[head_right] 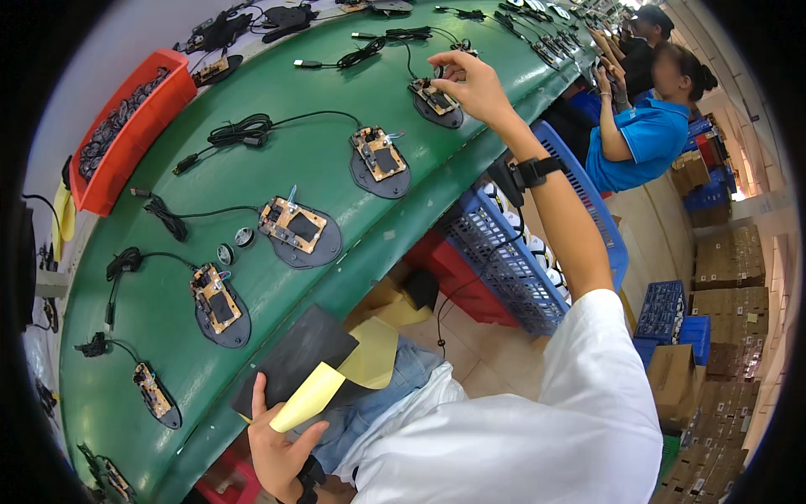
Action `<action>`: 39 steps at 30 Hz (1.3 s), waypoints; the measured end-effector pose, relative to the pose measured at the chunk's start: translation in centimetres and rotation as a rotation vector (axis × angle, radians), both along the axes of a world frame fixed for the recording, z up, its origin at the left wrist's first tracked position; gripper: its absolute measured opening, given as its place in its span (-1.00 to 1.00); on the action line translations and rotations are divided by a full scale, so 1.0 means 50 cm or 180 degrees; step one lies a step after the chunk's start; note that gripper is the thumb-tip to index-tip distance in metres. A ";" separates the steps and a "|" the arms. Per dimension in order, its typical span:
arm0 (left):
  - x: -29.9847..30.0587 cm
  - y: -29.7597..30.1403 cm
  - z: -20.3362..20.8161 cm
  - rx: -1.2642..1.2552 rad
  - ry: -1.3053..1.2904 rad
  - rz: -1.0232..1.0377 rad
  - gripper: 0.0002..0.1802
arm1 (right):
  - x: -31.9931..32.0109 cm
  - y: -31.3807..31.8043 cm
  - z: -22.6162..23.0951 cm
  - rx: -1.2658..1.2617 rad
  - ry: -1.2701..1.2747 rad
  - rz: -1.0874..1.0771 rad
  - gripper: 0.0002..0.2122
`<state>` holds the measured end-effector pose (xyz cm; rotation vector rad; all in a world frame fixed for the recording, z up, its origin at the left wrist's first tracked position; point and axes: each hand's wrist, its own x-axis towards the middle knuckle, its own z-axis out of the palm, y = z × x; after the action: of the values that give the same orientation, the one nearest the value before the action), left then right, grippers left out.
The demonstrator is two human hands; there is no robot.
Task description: Assembling the internal components and upper covers of optical computer mice on a production line.
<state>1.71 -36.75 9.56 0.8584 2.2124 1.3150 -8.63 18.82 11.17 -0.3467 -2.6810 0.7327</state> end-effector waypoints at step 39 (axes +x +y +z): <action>-0.002 -0.037 -0.009 0.0246 0.0006 -0.0107 -0.67 | -0.038 -0.542 0.013 0.1410 0.0012 0.2509 -0.74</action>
<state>1.60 -38.58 9.13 0.9215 2.1513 1.3923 -10.52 -8.29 11.82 0.8553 -2.8376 0.2833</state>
